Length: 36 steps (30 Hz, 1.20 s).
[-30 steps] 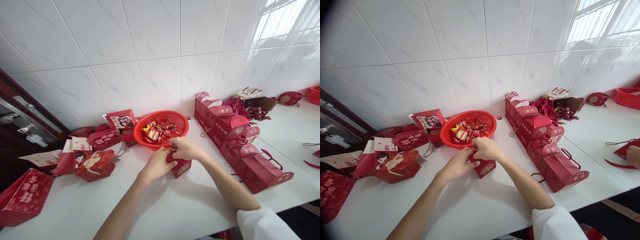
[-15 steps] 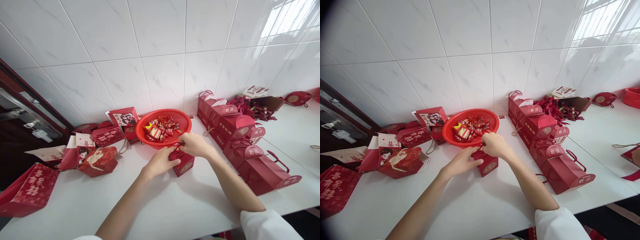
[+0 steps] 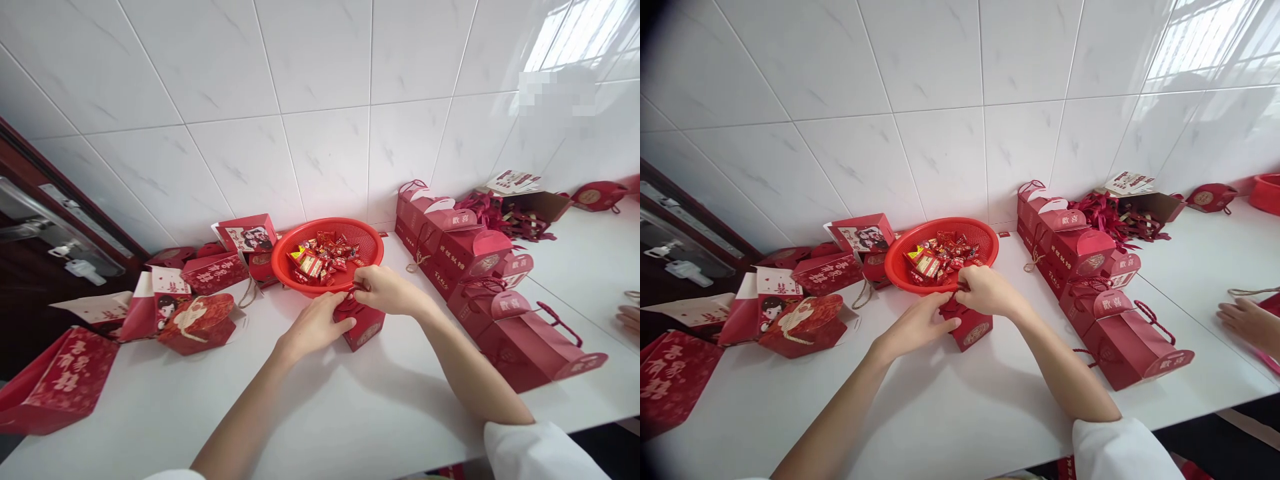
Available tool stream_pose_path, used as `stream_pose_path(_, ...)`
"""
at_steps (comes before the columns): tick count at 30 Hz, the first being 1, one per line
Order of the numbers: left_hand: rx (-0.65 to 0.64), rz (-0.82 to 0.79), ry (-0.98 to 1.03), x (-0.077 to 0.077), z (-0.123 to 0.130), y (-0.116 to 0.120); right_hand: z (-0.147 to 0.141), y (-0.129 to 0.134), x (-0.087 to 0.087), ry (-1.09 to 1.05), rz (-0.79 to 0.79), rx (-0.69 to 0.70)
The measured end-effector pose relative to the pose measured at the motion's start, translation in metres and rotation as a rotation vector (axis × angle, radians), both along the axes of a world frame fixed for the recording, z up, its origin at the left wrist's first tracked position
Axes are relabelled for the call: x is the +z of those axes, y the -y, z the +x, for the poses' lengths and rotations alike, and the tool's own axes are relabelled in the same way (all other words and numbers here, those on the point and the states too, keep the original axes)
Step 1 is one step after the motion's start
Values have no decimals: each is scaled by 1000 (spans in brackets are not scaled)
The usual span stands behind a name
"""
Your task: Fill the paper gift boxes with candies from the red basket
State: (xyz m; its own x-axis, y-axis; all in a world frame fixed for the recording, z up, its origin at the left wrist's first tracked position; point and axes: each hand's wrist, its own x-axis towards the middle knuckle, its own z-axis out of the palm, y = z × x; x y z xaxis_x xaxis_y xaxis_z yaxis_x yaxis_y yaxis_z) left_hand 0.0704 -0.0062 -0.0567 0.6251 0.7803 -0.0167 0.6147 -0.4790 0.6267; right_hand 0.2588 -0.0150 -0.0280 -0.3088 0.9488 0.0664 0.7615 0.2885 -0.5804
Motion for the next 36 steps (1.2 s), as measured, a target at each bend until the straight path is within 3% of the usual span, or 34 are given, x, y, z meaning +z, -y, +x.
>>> stream_pose_path(8,-27,4,-26,-8,3,-5,-16,-1,-7,209,-14,-16)
stream_pose_path(15,-29,-33,-14,-9,2,-7,-12,-1,-3,250,125,-216)
stream_pose_path(22,6,-29,-56,-6,5,-6,-16,11,5,353,92,-155)
stream_pose_path(31,0,-40,-22,-11,6,-7,-18,14,9,302,72,-118)
stream_pose_path(36,-82,-166,163,-3,-2,-8,-6,12,16,166,117,-199)
